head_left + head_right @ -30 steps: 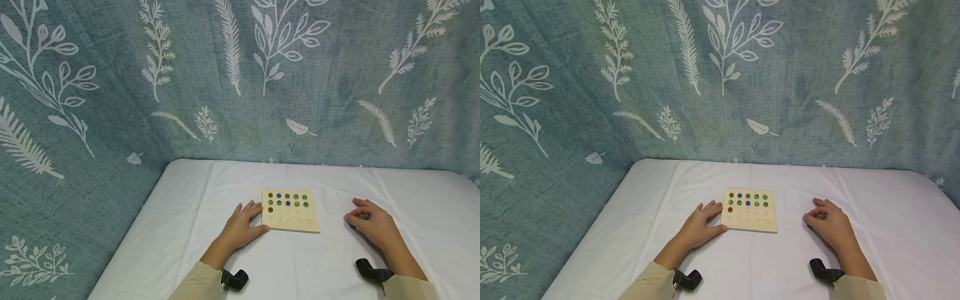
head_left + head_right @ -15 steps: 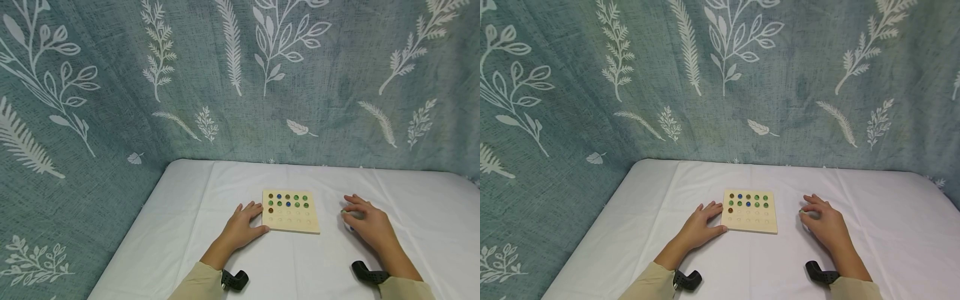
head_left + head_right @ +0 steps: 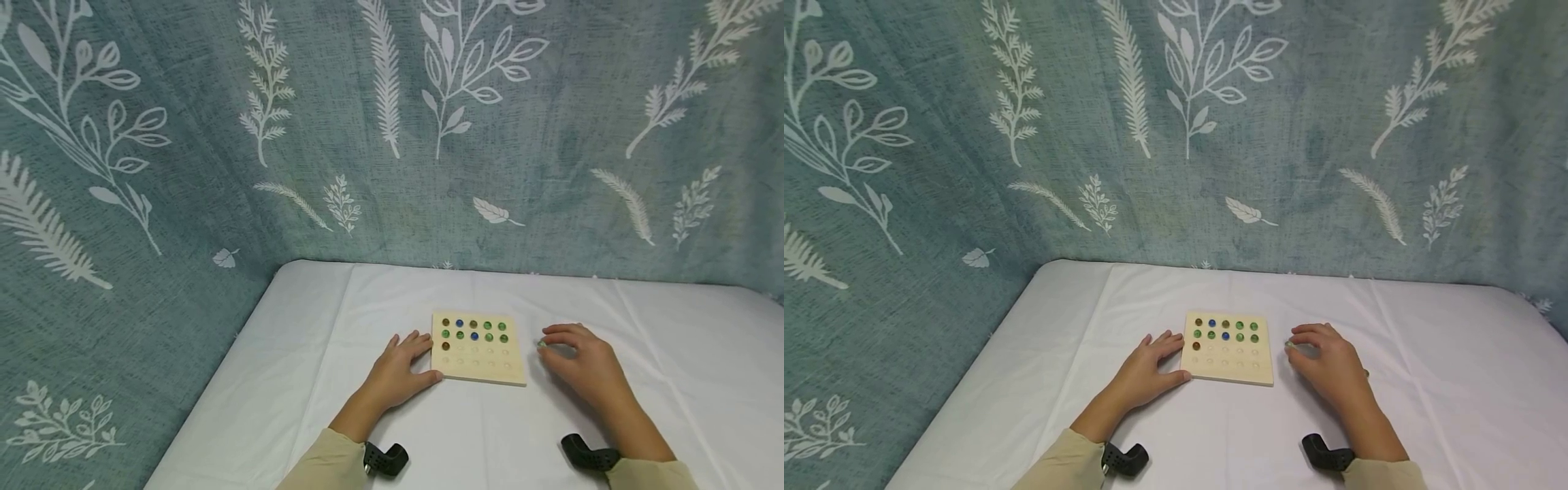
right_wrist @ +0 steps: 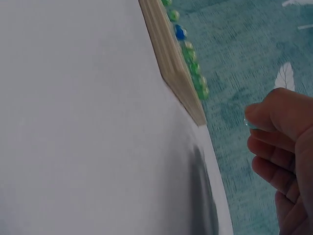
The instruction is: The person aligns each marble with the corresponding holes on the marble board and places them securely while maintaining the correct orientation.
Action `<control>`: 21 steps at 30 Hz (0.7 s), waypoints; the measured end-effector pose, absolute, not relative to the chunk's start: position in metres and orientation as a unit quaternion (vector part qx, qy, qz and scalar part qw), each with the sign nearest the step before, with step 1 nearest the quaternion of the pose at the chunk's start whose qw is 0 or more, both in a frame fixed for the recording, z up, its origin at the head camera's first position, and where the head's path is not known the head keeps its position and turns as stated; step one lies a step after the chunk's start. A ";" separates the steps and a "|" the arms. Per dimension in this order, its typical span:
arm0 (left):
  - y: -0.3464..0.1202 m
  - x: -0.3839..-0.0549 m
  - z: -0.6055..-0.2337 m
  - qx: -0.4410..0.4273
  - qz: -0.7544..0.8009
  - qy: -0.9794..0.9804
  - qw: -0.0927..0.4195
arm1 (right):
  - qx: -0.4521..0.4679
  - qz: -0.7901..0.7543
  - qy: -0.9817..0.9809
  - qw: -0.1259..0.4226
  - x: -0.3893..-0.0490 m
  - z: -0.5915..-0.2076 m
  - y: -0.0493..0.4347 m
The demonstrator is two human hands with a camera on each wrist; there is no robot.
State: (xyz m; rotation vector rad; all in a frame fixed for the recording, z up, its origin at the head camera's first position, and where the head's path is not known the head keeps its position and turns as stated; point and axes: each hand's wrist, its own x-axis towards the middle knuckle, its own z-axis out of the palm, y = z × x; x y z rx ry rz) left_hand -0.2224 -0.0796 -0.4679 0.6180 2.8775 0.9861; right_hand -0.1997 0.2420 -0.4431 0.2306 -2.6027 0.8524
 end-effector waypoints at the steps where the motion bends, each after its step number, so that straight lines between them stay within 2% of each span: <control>1: -0.080 -0.222 -0.468 0.199 0.318 0.927 0.018 | 0.090 0.303 -0.927 0.202 -0.200 -0.443 0.239; 7: -0.079 -0.222 -0.467 0.200 0.318 0.927 0.015 | 0.125 0.300 -0.919 0.223 -0.206 -0.445 0.223; 21: -0.080 -0.222 -0.467 0.203 0.318 0.926 0.016 | 0.150 0.331 -0.914 0.181 -0.212 -0.440 0.171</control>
